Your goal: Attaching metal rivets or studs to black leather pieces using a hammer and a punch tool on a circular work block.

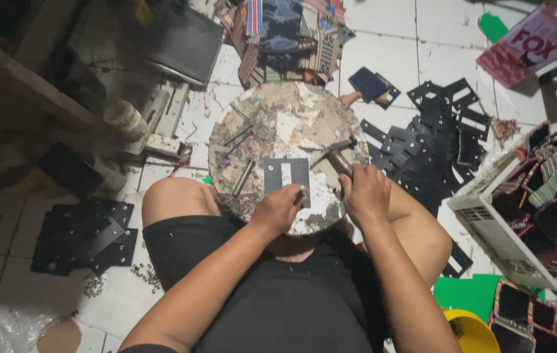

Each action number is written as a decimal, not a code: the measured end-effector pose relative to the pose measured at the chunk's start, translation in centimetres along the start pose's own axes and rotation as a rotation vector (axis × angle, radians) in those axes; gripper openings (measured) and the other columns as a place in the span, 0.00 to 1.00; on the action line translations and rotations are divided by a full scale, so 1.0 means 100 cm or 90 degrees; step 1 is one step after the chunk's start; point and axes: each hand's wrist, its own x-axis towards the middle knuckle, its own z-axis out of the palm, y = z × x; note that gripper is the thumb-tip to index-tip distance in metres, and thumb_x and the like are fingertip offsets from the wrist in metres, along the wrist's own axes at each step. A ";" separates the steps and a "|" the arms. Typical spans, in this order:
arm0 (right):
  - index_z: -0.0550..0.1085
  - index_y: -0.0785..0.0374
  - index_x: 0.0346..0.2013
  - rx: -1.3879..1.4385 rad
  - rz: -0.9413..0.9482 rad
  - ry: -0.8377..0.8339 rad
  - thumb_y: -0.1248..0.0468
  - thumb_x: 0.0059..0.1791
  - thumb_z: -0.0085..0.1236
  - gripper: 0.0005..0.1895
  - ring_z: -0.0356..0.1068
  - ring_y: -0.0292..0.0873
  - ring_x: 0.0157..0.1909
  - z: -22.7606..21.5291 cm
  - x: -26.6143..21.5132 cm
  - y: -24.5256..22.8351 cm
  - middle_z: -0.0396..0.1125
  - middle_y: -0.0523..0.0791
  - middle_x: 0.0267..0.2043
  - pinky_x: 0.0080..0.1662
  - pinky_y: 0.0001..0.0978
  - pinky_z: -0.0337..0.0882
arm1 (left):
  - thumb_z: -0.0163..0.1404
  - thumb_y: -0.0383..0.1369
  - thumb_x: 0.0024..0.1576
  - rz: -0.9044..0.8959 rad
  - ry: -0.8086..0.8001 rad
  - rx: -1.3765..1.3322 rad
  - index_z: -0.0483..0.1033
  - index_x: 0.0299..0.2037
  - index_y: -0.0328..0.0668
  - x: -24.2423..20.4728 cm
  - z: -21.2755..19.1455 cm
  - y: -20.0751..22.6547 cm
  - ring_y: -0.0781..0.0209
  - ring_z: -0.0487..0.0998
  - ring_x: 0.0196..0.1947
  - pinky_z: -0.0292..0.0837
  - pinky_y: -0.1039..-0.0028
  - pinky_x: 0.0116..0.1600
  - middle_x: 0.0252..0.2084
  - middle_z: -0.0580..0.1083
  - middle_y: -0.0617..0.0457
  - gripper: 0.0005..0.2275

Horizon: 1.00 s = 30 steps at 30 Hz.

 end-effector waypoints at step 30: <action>0.78 0.56 0.36 0.364 -0.129 0.128 0.54 0.47 0.69 0.12 0.74 0.54 0.25 -0.112 -0.070 -0.039 0.68 0.49 0.18 0.28 0.40 0.71 | 0.46 0.32 0.63 0.130 0.055 0.090 0.71 0.45 0.52 -0.008 0.032 -0.027 0.60 0.82 0.34 0.81 0.74 0.38 0.32 0.72 0.60 0.04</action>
